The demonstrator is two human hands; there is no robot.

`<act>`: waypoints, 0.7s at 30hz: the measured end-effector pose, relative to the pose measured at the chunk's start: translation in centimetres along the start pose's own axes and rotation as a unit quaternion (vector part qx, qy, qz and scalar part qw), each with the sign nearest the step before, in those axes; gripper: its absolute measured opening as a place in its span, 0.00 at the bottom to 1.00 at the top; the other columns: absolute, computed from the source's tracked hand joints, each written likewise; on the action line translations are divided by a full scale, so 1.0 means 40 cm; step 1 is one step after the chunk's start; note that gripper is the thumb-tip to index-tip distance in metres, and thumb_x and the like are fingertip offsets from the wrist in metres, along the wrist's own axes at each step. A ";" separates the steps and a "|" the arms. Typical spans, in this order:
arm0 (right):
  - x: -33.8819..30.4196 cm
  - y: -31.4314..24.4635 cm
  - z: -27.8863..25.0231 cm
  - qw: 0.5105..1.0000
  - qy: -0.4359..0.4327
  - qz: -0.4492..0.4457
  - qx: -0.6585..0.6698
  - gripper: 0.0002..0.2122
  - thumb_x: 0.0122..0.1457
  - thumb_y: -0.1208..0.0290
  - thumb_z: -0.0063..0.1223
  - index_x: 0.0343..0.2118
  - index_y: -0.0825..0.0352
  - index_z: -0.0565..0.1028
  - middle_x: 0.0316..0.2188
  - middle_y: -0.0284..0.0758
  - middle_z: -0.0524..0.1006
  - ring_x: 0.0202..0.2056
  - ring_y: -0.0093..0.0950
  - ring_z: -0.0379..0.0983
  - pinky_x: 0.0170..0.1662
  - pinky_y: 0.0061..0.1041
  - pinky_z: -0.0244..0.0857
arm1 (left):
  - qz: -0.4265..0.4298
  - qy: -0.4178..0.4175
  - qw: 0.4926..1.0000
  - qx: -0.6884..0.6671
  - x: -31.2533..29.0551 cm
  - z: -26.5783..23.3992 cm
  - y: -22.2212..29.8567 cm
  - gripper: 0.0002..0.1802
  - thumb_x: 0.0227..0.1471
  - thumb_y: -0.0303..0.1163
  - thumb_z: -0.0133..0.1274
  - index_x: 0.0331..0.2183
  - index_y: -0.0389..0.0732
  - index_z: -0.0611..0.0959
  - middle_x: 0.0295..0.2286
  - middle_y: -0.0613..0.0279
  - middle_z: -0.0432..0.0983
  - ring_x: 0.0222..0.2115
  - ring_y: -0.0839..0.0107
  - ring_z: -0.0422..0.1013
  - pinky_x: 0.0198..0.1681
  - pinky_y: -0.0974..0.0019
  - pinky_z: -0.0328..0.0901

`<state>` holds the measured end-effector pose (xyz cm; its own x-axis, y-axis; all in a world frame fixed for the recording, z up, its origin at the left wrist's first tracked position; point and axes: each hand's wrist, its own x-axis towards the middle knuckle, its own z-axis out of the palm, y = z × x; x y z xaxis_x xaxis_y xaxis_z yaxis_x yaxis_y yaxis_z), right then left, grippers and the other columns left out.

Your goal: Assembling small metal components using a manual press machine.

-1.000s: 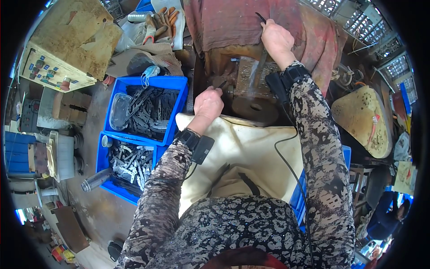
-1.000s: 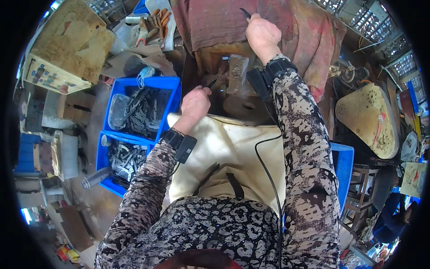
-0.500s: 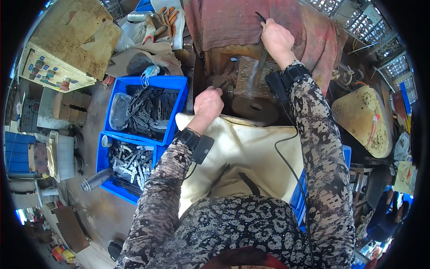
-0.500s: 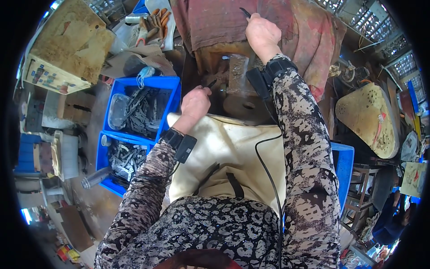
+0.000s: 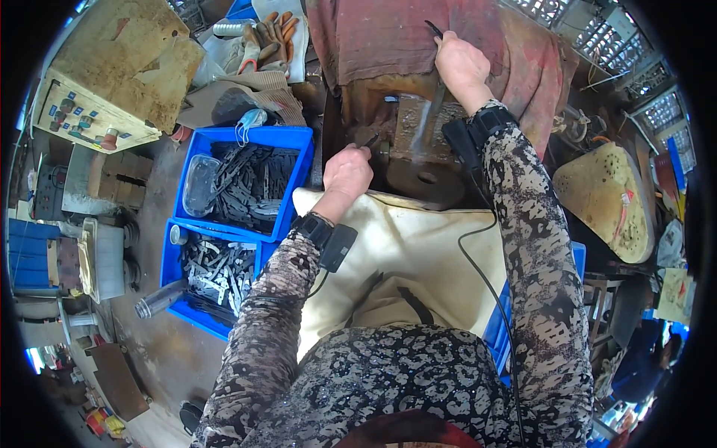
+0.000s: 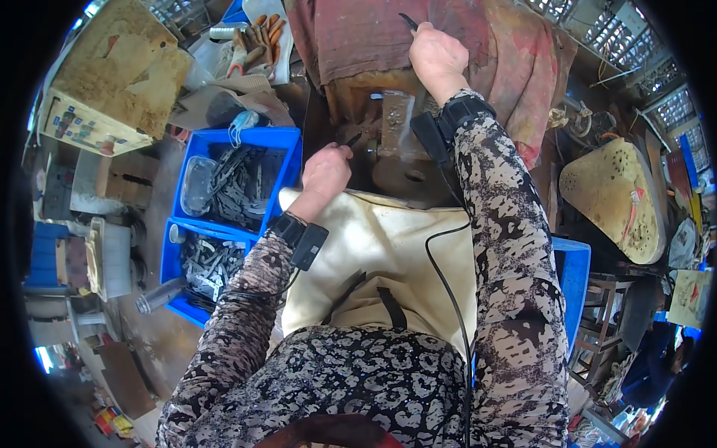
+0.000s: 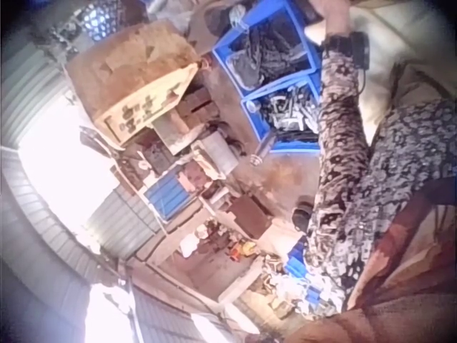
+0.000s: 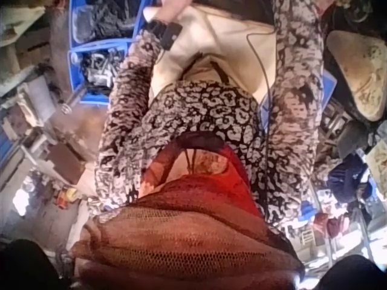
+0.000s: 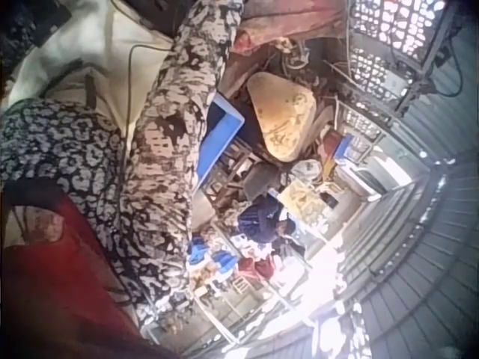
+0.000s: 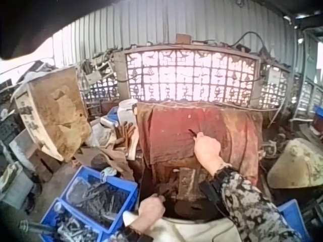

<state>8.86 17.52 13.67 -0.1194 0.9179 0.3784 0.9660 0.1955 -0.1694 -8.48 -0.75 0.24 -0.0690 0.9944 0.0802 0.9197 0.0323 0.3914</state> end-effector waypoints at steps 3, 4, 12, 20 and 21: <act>0.000 -0.002 -0.003 1.000 -0.006 0.002 -0.003 0.16 0.64 0.56 0.37 0.38 0.64 0.73 0.34 0.46 0.79 0.38 0.48 0.75 0.40 0.46 0.67 | 0.000 -0.001 1.000 0.000 0.000 -0.001 0.000 0.10 0.44 0.25 0.47 0.30 0.44 0.82 0.34 0.53 0.76 0.38 0.55 0.74 0.41 0.57 0.70; 0.001 -0.001 -0.004 1.000 -0.011 0.003 -0.005 0.16 0.64 0.56 0.37 0.39 0.64 0.73 0.34 0.46 0.79 0.38 0.48 0.75 0.40 0.46 0.67 | -0.002 0.000 1.000 -0.001 -0.001 -0.002 0.001 0.10 0.44 0.25 0.47 0.30 0.44 0.82 0.34 0.53 0.76 0.38 0.54 0.74 0.41 0.57 0.70; 0.010 -0.005 0.000 1.000 -0.004 -0.008 -0.004 0.17 0.64 0.56 0.37 0.39 0.64 0.73 0.34 0.46 0.79 0.39 0.48 0.75 0.41 0.45 0.67 | -0.007 0.009 1.000 -0.001 -0.001 -0.007 -0.004 0.09 0.43 0.25 0.49 0.29 0.44 0.83 0.33 0.54 0.76 0.38 0.55 0.74 0.41 0.57 0.70; -0.064 0.030 -0.043 0.999 0.013 -0.030 0.032 0.17 0.63 0.55 0.39 0.38 0.66 0.72 0.33 0.49 0.77 0.38 0.48 0.73 0.40 0.45 0.66 | 0.000 0.058 0.997 -0.040 0.008 0.021 -0.015 0.12 0.46 0.25 0.48 0.32 0.45 0.83 0.34 0.55 0.76 0.37 0.54 0.73 0.40 0.56 0.68; -0.106 0.034 -0.068 0.997 0.002 -0.014 0.080 0.16 0.63 0.56 0.40 0.38 0.64 0.73 0.33 0.48 0.77 0.38 0.49 0.73 0.40 0.45 0.66 | 0.012 0.064 0.996 -0.056 0.014 0.026 -0.020 0.11 0.45 0.24 0.48 0.32 0.44 0.83 0.35 0.54 0.76 0.38 0.54 0.72 0.41 0.57 0.69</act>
<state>11.30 12.94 14.31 -0.1435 0.9099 0.3891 0.9131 0.2734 -0.3025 -8.87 -0.12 -0.97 -0.1034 0.9734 0.2046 0.8730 -0.0098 0.4877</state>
